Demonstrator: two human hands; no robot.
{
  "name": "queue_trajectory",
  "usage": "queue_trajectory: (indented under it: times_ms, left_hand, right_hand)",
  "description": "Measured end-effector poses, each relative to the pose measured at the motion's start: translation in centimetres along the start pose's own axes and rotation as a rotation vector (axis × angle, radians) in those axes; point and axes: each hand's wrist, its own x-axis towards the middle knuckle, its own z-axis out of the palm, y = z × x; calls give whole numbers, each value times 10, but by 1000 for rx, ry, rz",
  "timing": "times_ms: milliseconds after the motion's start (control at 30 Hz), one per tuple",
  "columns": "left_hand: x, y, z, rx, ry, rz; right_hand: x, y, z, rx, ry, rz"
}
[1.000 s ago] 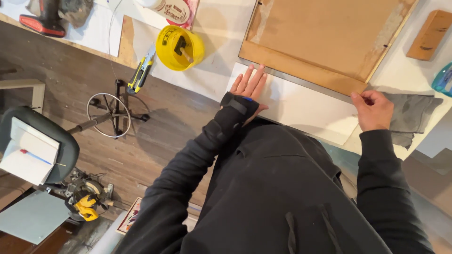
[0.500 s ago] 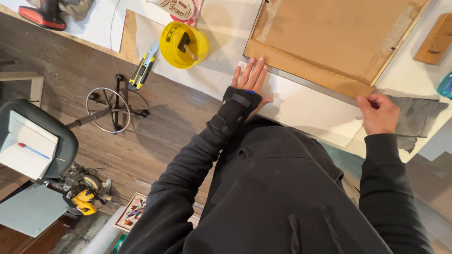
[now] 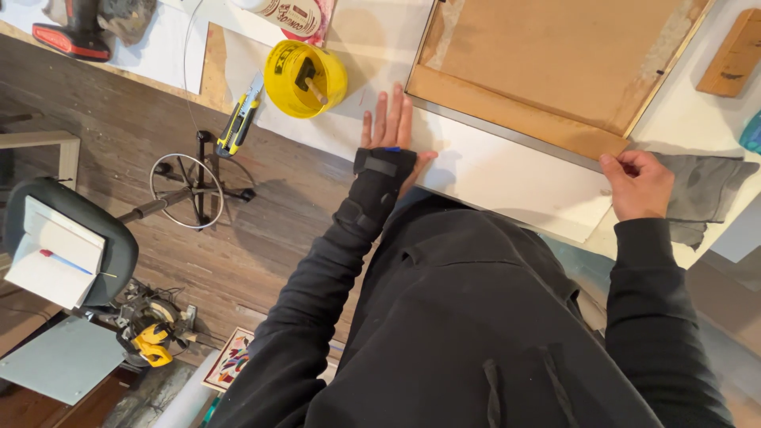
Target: Applying a finish to a wooden strip and assembling it onto a picture frame.
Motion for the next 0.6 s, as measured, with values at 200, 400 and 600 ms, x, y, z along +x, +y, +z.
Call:
queue_trajectory:
  times_ms: [200,400,600]
  left_hand:
    - [3,20,-5,-54,-176,200]
    - [14,47,14,-40,-210,292]
    - [22,57,20,-45,-231,327]
  right_hand:
    - [0,8,1,15,-4,17]
    - [0,6,2,-8,17,-4]
    - [-4,0,5,-8,36,-23]
